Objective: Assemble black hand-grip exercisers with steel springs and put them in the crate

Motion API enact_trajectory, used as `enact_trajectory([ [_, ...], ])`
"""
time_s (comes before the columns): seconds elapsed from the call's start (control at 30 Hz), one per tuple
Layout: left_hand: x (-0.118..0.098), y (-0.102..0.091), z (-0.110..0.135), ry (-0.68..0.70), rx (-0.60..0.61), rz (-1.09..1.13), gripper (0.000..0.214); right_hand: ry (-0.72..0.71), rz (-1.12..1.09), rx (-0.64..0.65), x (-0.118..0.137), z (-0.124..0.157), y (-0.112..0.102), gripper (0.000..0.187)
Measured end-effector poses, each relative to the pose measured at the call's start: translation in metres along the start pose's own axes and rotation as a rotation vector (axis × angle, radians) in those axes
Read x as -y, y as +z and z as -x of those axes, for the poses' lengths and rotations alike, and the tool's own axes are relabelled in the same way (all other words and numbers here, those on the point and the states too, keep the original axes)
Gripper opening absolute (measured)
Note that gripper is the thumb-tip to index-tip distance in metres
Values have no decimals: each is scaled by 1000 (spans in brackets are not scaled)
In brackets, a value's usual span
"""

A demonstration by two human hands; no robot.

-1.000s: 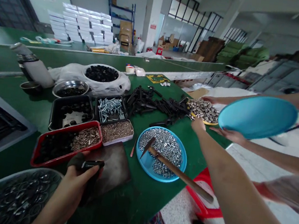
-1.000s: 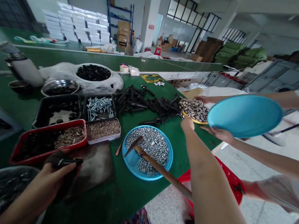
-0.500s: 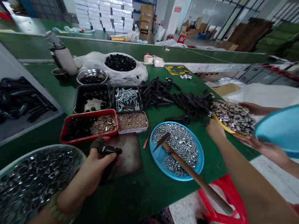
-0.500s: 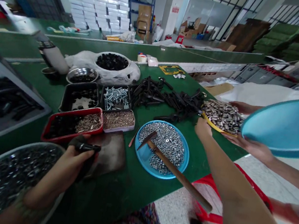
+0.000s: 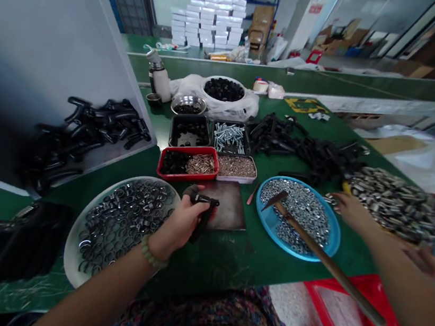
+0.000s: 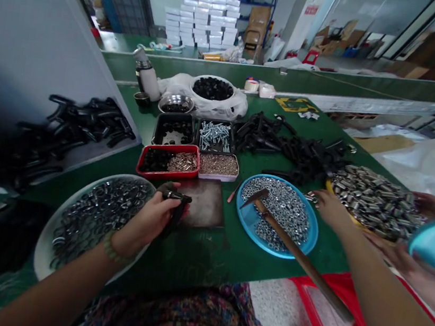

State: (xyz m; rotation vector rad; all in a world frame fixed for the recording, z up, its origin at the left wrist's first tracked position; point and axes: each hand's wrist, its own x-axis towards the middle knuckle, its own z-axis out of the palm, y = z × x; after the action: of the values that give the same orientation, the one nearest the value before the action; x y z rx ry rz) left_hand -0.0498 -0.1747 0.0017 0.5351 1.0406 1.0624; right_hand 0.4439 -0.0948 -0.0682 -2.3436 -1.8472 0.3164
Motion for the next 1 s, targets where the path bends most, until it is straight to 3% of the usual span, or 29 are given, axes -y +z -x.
enact_trajectory([
  [0.23,5,1,5,62,-107,-133,74,17,99,14,17,18,-4,33],
  [0.47,6,6,5,63,-119,-150,75,-10,155,-15,23,22,-1,49],
  [0.63,7,10,2,34,-133,-151,63,-71,175,54,29,13,-5,42],
  [0.8,10,13,1,3,-92,-116,64,-44,181,83,48,-9,-12,34],
  [0.9,9,11,2,0,-96,-109,67,-26,147,34,62,-11,-24,31],
  [1.0,7,4,3,3,-107,-80,65,14,104,-75,62,21,-34,28],
])
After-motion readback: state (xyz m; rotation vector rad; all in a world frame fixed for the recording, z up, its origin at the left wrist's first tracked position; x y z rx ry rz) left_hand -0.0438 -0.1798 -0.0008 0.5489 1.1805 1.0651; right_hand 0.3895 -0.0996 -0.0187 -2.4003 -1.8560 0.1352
